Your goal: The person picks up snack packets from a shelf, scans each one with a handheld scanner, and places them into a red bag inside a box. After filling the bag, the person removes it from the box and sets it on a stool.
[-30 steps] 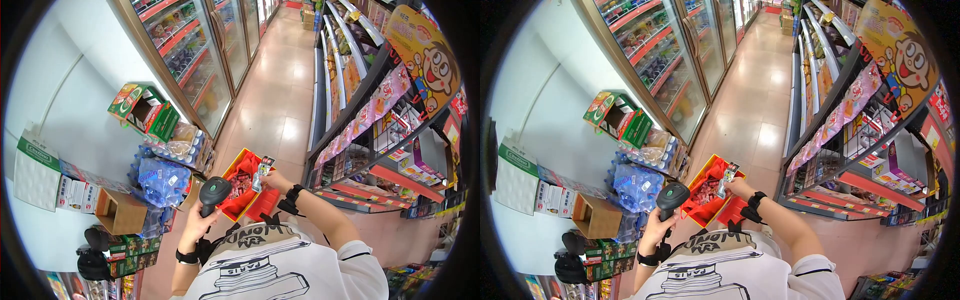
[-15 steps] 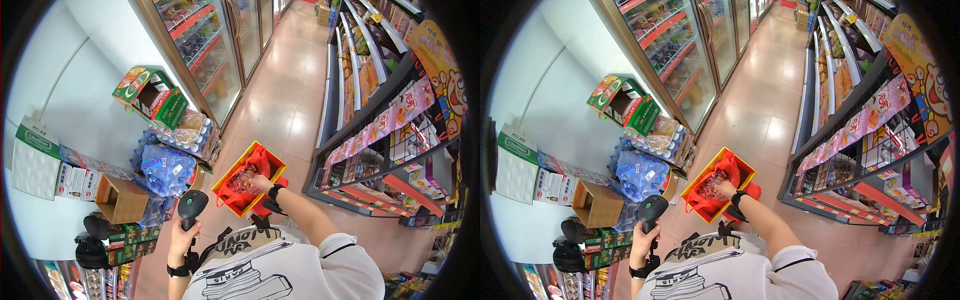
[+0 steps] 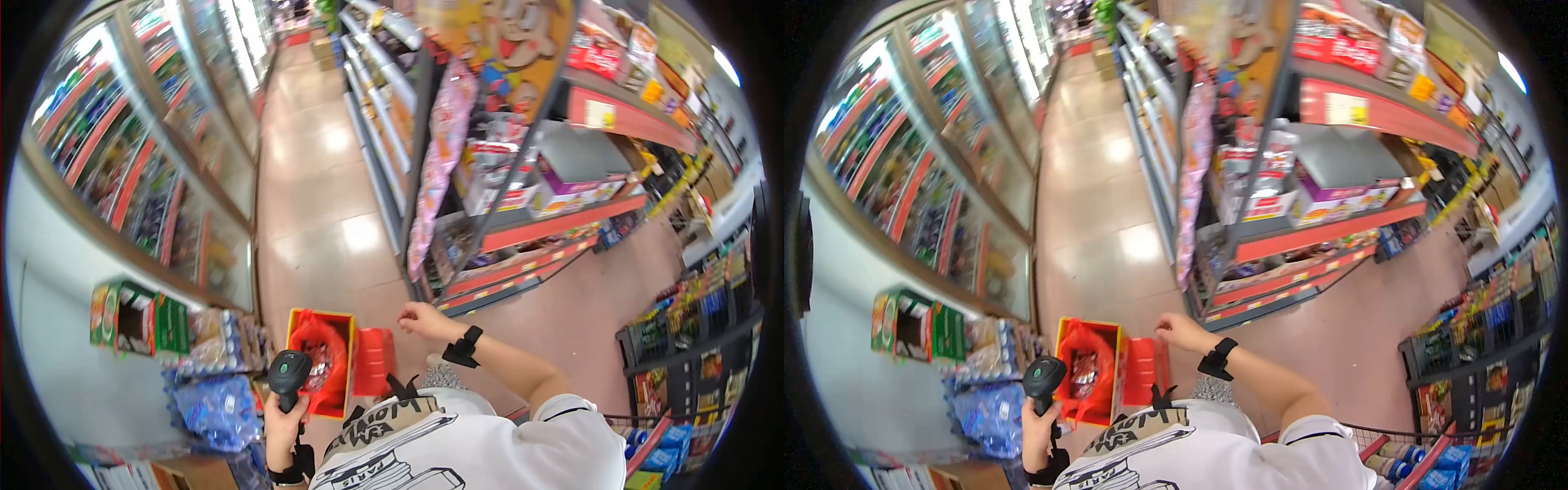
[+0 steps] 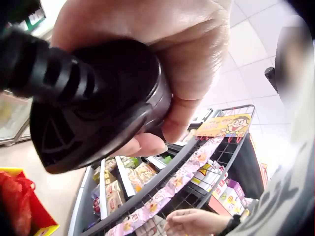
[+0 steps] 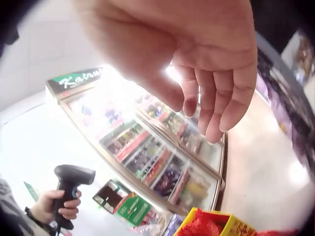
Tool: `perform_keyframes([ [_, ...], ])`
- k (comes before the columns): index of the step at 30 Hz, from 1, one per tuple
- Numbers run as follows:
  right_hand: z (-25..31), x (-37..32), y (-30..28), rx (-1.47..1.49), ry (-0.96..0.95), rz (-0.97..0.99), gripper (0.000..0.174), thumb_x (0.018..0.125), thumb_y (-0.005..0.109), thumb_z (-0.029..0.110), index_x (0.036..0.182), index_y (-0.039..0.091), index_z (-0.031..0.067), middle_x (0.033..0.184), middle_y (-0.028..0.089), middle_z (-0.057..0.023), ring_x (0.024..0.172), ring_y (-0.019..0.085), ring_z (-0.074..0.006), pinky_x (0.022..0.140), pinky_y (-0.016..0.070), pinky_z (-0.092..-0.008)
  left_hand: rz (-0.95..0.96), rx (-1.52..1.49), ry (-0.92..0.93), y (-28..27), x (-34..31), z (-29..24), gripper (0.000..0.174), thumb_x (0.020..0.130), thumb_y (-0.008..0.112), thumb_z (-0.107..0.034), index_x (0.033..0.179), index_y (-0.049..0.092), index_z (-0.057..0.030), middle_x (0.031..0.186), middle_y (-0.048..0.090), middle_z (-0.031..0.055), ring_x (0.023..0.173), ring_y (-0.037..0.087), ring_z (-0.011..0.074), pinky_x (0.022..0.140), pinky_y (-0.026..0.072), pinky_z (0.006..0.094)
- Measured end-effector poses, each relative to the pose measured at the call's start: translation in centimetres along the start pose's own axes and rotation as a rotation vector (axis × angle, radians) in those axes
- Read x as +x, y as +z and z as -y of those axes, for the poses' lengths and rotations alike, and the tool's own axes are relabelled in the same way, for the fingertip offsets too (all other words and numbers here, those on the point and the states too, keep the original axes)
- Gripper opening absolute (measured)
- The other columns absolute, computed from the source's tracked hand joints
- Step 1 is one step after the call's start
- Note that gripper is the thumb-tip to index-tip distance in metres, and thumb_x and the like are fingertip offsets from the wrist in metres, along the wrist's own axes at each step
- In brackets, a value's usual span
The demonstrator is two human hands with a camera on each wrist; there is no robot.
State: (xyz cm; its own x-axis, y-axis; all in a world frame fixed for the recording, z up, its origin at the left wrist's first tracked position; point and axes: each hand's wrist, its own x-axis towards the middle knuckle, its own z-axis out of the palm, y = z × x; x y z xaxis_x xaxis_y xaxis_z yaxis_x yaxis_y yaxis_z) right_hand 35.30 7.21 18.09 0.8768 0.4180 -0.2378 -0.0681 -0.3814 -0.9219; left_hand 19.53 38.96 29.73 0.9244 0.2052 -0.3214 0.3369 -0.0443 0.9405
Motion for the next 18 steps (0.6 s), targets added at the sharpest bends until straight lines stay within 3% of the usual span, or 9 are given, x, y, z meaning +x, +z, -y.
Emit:
perform_keyframes([
  [5, 6.8, -4.5, -11.2, 0.13, -0.155, -0.322, 0.01, 0.084, 0.055, 0.007, 0.092, 0.056, 0.0011, 0.076, 0.059, -0.0044, 0.069, 0.056, -0.0106, 0.062, 0.0453, -0.0255, 0.086, 0.069, 0.079, 5.8, 2.8, -2.3, 0.019, 0.074, 0.065, -0.004, 0.09, 0.055, -0.0021, 0.066, 0.053, 0.0003, 0.053, 0.051, 0.0083, 0.05, 0.0423, 0.0222],
  [9, 11.4, -9.0, -19.3, 0.177, -0.422, -0.6, 0.007, 0.087, 0.05, 0.003, 0.092, 0.055, 0.0008, 0.08, 0.058, -0.0022, 0.072, 0.055, -0.0081, 0.064, 0.0447, -0.0228, 0.174, 0.015, 0.057, 11.0, 4.0, -2.5, 0.025, 0.074, 0.065, -0.003, 0.097, 0.054, -0.003, 0.07, 0.055, 0.0013, 0.055, 0.052, 0.0089, 0.05, 0.0427, 0.0229],
  [13, 14.3, -13.4, -27.7, -0.08, -0.566, -0.894, 0.008, 0.086, 0.047, 0.001, 0.089, 0.054, 0.0, 0.08, 0.057, -0.0022, 0.073, 0.056, -0.0089, 0.067, 0.0446, -0.022, 0.21, 0.066, 0.126, 15.8, 4.5, -3.0, 0.023, 0.075, 0.064, -0.002, 0.096, 0.055, -0.002, 0.068, 0.054, 0.0011, 0.055, 0.052, 0.0091, 0.051, 0.0421, 0.0237],
  [16, 15.2, -15.3, -34.0, -0.178, -0.609, -1.008, 0.006, 0.083, 0.049, 0.0, 0.087, 0.054, 0.0001, 0.081, 0.058, -0.0032, 0.072, 0.057, -0.0094, 0.064, 0.0451, -0.0226, 0.222, 0.009, 0.075, 19.1, 4.2, -4.6, 0.018, 0.075, 0.064, -0.001, 0.091, 0.055, -0.0013, 0.066, 0.054, 0.0013, 0.053, 0.052, 0.0087, 0.049, 0.0415, 0.023],
  [18, 15.2, -15.6, -38.1, -0.276, -0.501, -1.013, 0.008, 0.082, 0.052, 0.002, 0.09, 0.055, -0.0004, 0.081, 0.058, -0.0039, 0.073, 0.058, -0.0111, 0.062, 0.0466, -0.0245, 0.208, -0.028, 0.054, 20.8, 4.0, -5.3, 0.017, 0.075, 0.064, -0.001, 0.089, 0.054, -0.0011, 0.065, 0.054, 0.0015, 0.052, 0.051, 0.0085, 0.048, 0.0411, 0.0228],
])
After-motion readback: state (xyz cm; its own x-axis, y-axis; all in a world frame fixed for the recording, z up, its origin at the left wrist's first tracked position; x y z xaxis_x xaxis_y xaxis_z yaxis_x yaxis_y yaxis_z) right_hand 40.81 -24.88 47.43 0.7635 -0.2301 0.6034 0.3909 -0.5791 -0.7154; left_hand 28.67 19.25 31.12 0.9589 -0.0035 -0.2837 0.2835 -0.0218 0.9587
